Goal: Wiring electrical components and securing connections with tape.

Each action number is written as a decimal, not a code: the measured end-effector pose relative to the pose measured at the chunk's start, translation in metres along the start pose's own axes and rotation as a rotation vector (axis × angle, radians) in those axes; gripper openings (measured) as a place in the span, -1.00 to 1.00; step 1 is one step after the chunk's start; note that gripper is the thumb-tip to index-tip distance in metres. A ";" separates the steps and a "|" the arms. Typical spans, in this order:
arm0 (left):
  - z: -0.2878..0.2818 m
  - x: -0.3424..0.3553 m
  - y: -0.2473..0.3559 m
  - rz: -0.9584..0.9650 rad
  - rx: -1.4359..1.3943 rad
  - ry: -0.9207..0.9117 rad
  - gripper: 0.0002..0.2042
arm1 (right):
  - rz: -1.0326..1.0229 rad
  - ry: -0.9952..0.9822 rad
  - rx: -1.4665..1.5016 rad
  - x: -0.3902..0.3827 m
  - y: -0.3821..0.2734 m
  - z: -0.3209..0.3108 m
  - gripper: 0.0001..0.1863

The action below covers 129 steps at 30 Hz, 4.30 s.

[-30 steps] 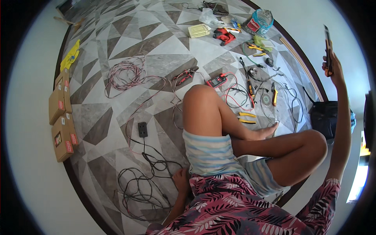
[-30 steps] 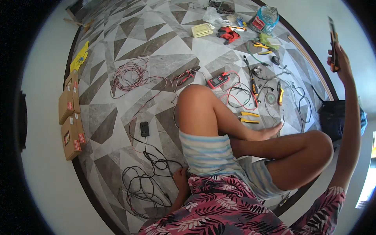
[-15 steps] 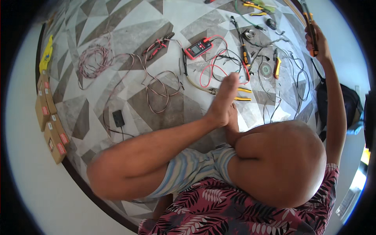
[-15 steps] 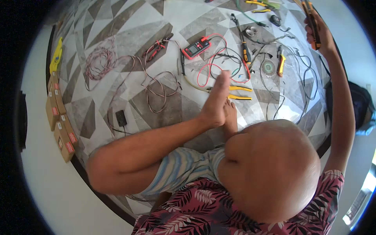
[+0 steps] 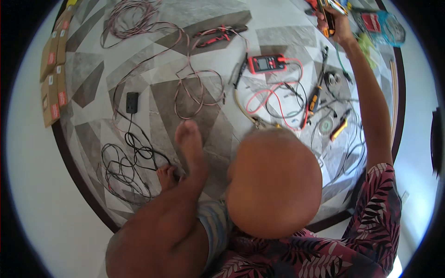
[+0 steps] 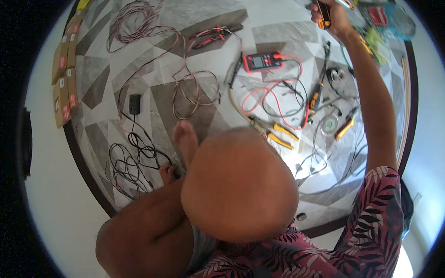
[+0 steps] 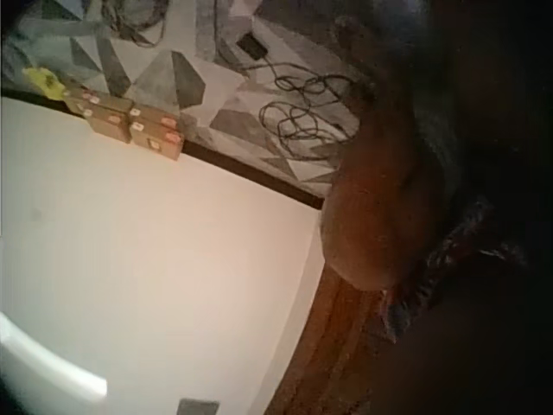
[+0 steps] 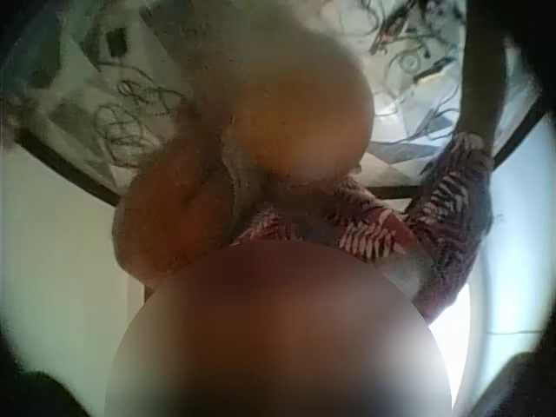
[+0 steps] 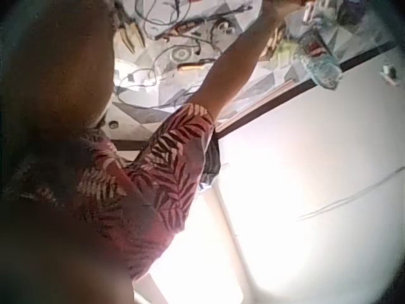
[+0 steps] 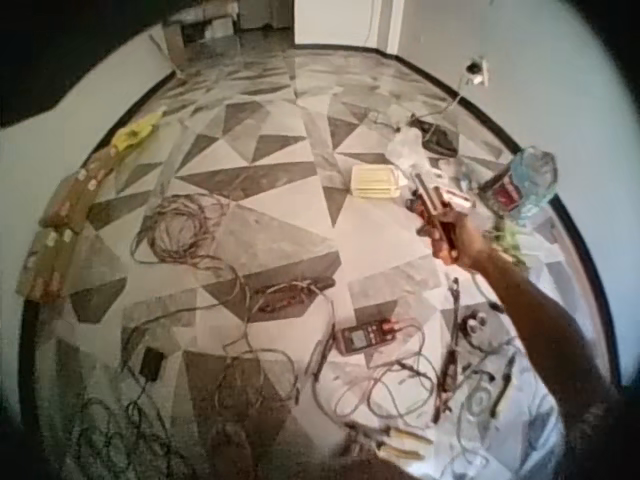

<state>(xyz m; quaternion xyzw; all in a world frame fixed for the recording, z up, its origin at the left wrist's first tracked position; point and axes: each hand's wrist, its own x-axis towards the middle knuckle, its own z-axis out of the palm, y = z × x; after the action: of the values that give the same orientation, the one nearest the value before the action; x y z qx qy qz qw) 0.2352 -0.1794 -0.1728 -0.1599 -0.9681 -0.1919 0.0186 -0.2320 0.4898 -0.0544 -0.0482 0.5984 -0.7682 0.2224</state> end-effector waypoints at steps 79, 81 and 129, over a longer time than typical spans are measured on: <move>-0.037 0.276 0.123 0.004 -0.967 -0.023 -0.62 | -0.020 0.246 0.002 -0.111 0.146 0.358 -0.67; -0.012 0.272 0.114 -0.046 -0.899 -0.111 -0.67 | 0.076 0.137 -0.196 -0.116 0.157 0.340 -0.68; -0.139 0.555 0.244 1.141 -0.370 -0.493 -0.46 | 0.033 1.099 -0.420 -0.293 0.049 0.133 -0.59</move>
<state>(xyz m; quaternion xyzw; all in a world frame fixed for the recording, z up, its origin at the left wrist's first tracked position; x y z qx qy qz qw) -0.2170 0.1499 0.0988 -0.6891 -0.6580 -0.2731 -0.1329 0.0899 0.4787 -0.0074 0.3232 0.7659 -0.5421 -0.1227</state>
